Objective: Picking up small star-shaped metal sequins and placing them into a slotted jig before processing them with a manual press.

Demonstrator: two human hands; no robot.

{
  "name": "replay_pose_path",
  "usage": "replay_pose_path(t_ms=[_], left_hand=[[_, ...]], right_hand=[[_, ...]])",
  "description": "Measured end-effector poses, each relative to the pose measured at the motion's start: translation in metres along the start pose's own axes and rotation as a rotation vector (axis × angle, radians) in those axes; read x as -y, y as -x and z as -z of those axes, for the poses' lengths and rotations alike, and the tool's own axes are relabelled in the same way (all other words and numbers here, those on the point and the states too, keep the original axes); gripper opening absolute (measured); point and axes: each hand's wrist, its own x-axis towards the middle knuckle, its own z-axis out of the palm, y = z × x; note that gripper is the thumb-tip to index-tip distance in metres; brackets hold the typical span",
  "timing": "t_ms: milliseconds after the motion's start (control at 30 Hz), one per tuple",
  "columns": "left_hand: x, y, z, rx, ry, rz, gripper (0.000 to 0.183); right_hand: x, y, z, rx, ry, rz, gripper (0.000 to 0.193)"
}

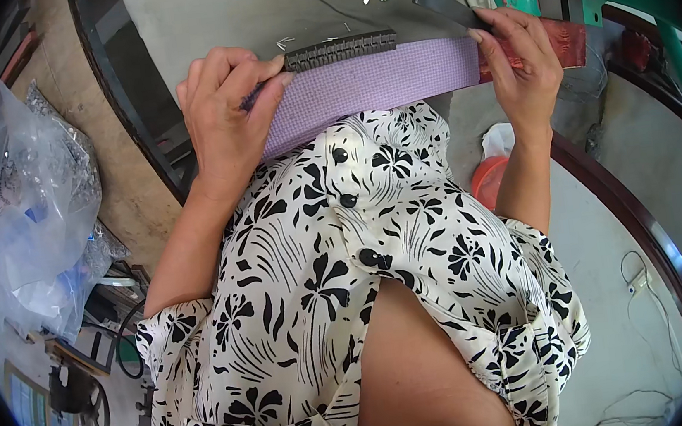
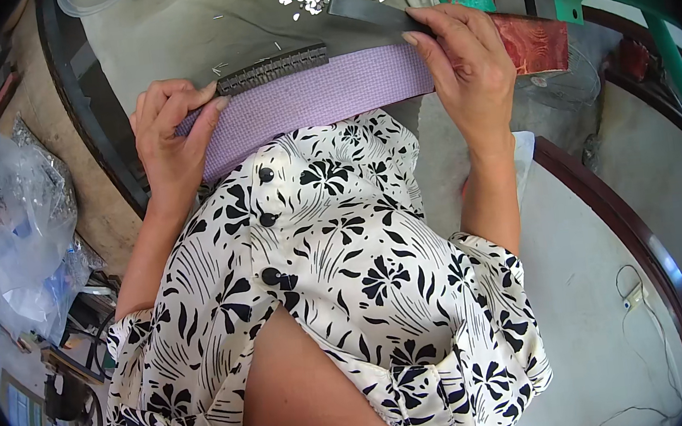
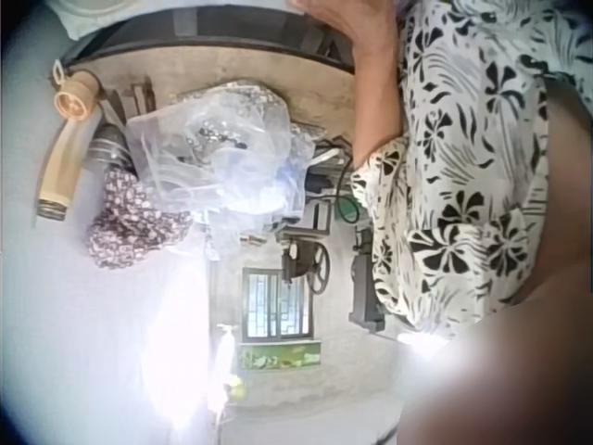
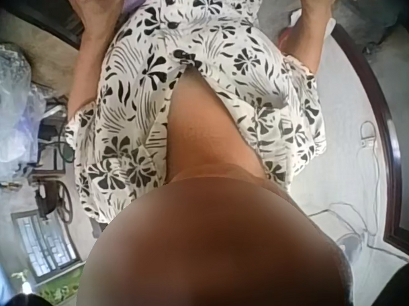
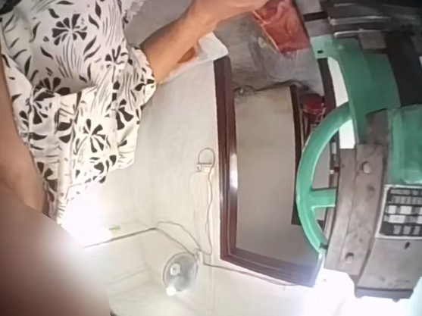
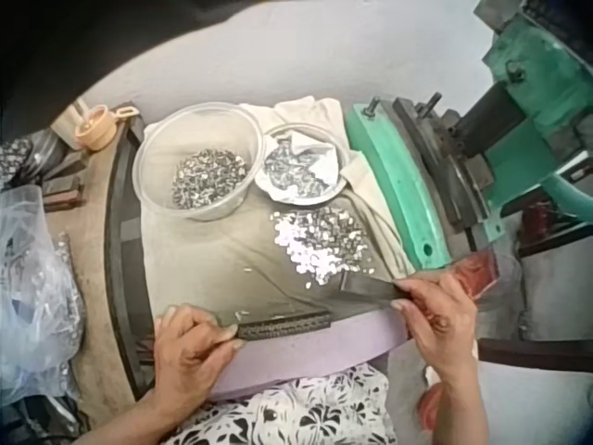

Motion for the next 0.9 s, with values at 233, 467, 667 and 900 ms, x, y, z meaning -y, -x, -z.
replay_pose_path(t_ms=[233,467,667,900], left_hand=[[0.0016,0.0007,-0.0006,0.003,0.000,-0.005,0.020],[0.0018,-0.0010,-0.0020,0.020,-0.015,-0.001,0.019],[0.0004,-0.0013,-0.0019,0.021,-0.027,-0.006,0.018],[0.0009,-0.0015,-0.0025,0.023,-0.013,-0.006,0.018]], right_hand=[[-0.0050,-0.0053,-0.0026,-0.002,0.009,-0.002,0.025],[-0.0027,-0.0069,-0.0062,0.035,-0.008,0.009,0.027],[0.0019,-0.0066,-0.0099,0.055,-0.054,-0.020,0.024],[-0.0011,-0.0099,-0.0092,0.066,0.007,0.053,0.026]])
